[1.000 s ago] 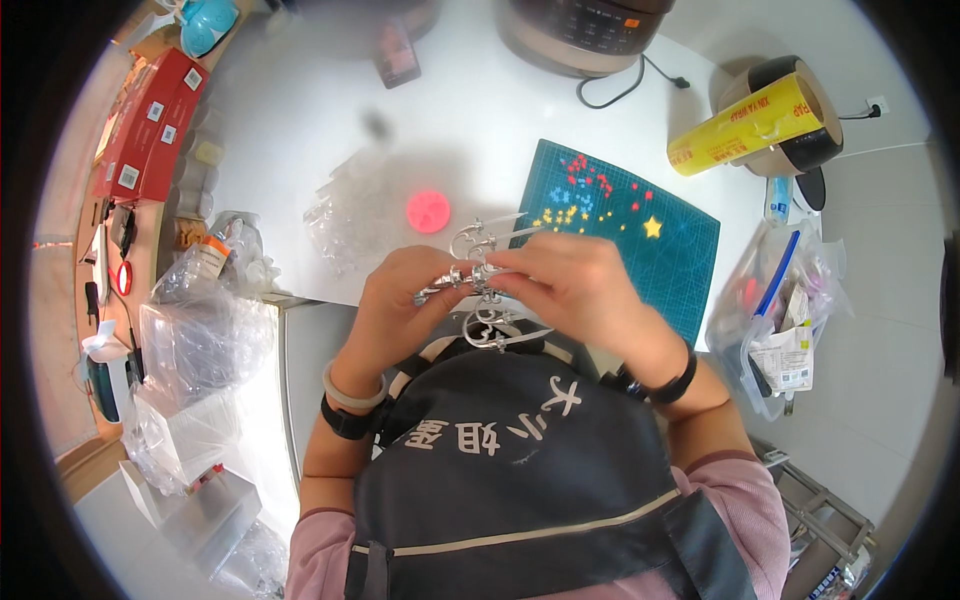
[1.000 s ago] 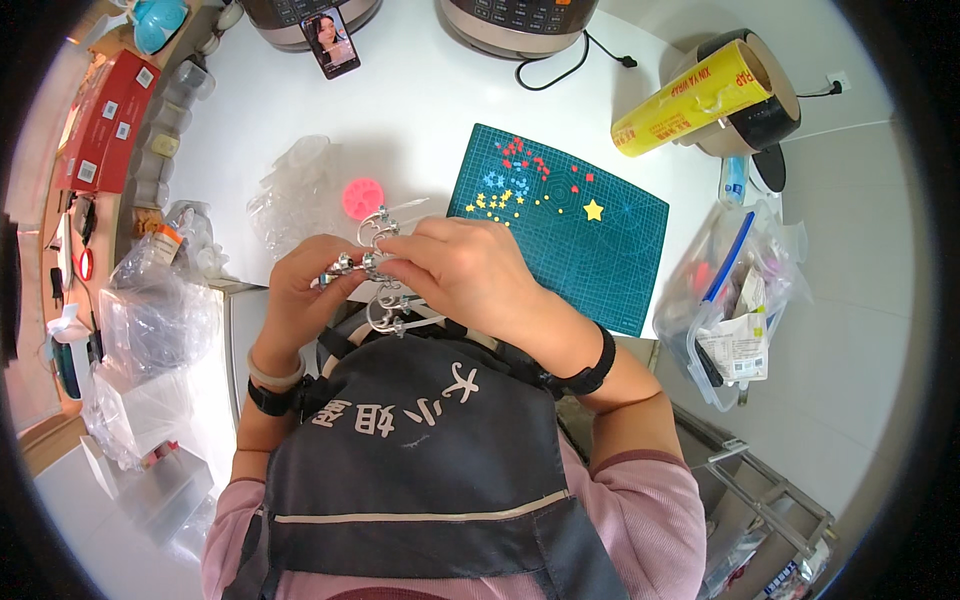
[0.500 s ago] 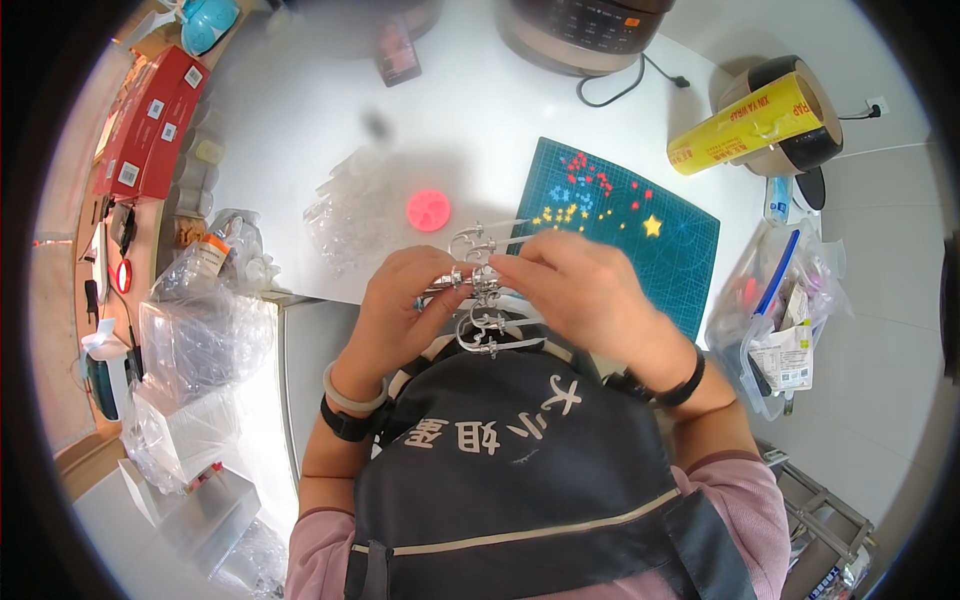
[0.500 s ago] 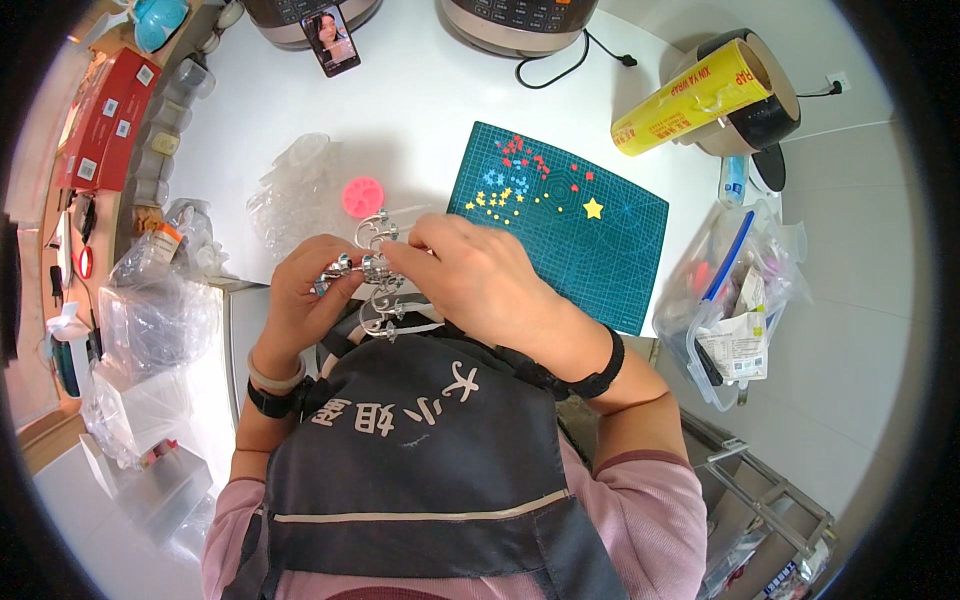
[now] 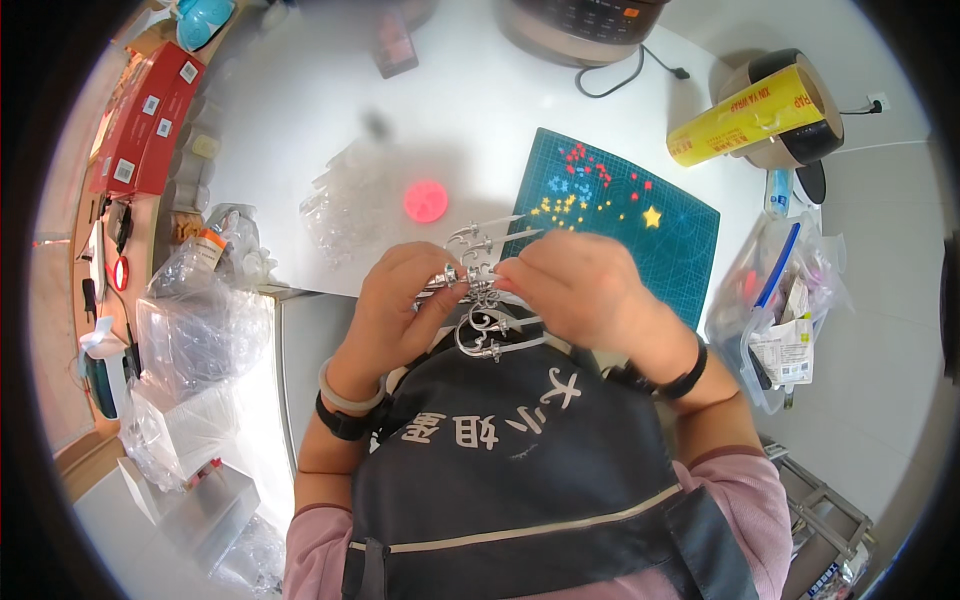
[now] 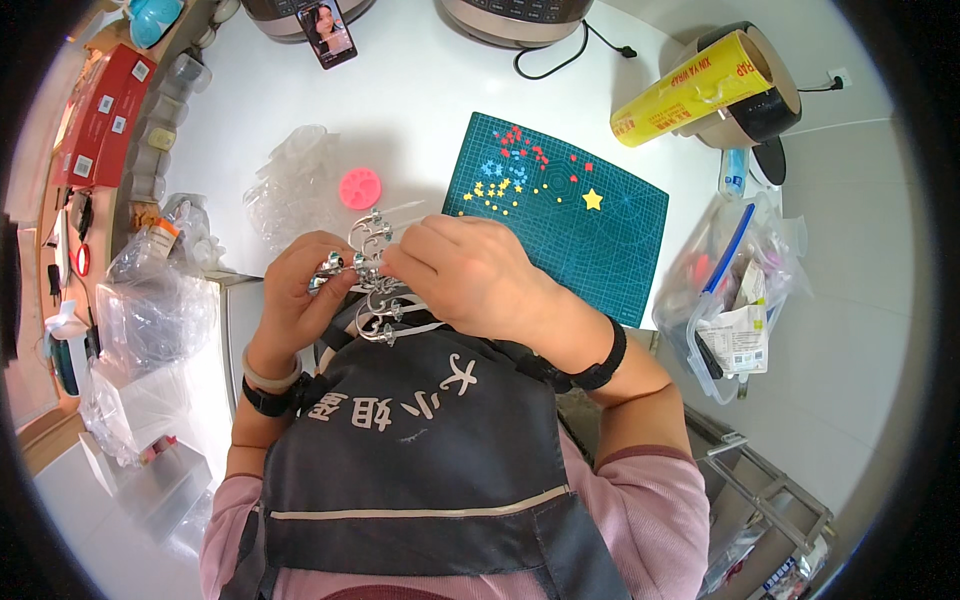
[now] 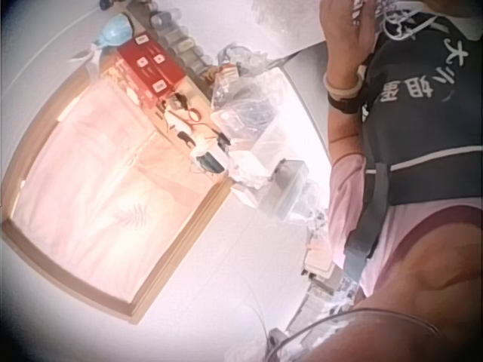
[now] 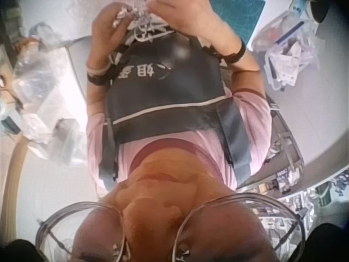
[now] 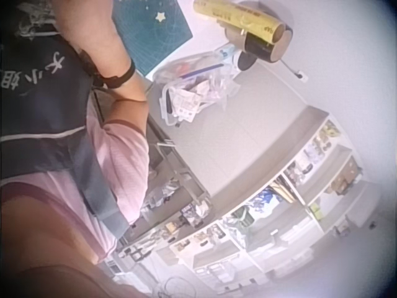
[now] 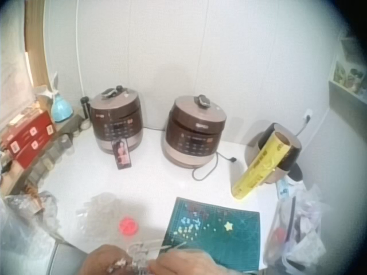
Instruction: The person unpacks metal candelabra components from plastic packaging, assembles the arms and base of the candelabra by hand, and attaches a pink ornament and small metal chains to the structure.
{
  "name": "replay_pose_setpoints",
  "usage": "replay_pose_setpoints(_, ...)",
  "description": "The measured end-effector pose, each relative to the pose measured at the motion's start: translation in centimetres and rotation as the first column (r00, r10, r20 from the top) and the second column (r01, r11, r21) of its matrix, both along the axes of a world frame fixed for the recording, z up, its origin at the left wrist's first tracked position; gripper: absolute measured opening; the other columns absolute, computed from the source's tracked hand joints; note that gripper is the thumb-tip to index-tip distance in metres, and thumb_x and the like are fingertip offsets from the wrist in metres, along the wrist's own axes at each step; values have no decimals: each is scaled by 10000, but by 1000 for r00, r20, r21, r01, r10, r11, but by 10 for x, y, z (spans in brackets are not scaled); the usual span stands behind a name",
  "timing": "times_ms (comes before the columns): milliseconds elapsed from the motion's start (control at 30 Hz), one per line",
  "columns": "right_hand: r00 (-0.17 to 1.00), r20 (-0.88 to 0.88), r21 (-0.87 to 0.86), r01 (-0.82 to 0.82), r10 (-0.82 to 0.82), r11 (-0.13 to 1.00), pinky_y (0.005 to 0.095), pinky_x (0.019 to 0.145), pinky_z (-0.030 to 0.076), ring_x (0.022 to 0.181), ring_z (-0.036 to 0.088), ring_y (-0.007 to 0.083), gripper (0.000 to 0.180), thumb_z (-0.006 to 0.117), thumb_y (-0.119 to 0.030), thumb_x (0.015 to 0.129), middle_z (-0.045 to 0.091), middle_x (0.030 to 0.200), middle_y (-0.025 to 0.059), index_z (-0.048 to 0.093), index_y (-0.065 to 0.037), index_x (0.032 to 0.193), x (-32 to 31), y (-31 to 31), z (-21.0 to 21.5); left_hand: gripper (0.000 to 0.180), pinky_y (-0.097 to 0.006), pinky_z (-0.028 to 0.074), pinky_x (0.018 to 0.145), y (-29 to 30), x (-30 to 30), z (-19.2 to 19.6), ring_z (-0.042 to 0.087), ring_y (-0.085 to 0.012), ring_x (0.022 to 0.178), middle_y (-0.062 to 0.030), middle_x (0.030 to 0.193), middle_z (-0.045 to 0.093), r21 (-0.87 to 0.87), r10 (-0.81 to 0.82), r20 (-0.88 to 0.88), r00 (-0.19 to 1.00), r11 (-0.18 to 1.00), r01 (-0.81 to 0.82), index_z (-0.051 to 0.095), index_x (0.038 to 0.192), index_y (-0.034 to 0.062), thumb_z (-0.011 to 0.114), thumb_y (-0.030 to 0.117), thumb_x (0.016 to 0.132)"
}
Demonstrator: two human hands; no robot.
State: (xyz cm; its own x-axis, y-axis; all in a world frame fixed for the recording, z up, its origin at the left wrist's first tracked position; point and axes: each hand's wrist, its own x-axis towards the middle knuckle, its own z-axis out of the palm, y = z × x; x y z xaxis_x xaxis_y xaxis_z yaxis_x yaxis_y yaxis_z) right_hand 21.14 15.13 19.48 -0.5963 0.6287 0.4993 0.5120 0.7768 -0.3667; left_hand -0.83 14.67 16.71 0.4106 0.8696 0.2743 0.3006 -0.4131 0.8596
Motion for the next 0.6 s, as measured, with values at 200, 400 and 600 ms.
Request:
replay_pose_setpoints(200, 996, -66, 9, -66, 67, 998, 298, 463, 425, 551, 524, 189, 134, 716, -90, 680, 506, 657, 28, 630, -42, 772, -1, 3, -1, 137, -294, 449, 664, -2, 0, 1, 572, -234, 756, -122, 842, 612, 79, -37, -2, 999, 996, 37, 603, 880, -7, 635, -37, 750)
replay_pose_setpoints(400, 992, -95, 12, -83, 84, 996, 298, 458, 427, 550, 533, 189, 151, 730, -77, 661, 510, 649, 30, 635, -35, 770, -1, 4, -4, 135, -306, 449, 691, -2, -1, 1, 571, -245, 786, -127, 861, 621, 74, -58, -18, 998, 995, 59, 612, 878, -10, 639, -33, 748)
replay_pose_setpoints(600, 989, -110, 0, -97, 96, 995, 297, 460, 431, 553, 541, 196, 170, 740, -57, 648, 526, 657, 38, 637, -26, 779, -1, 5, -5, 137, -320, 442, 716, -1, 0, 3, 564, -252, 796, -120, 861, 629, 93, -48, -18, 999, 994, 49, 620, 870, -4, 644, -34, 738)
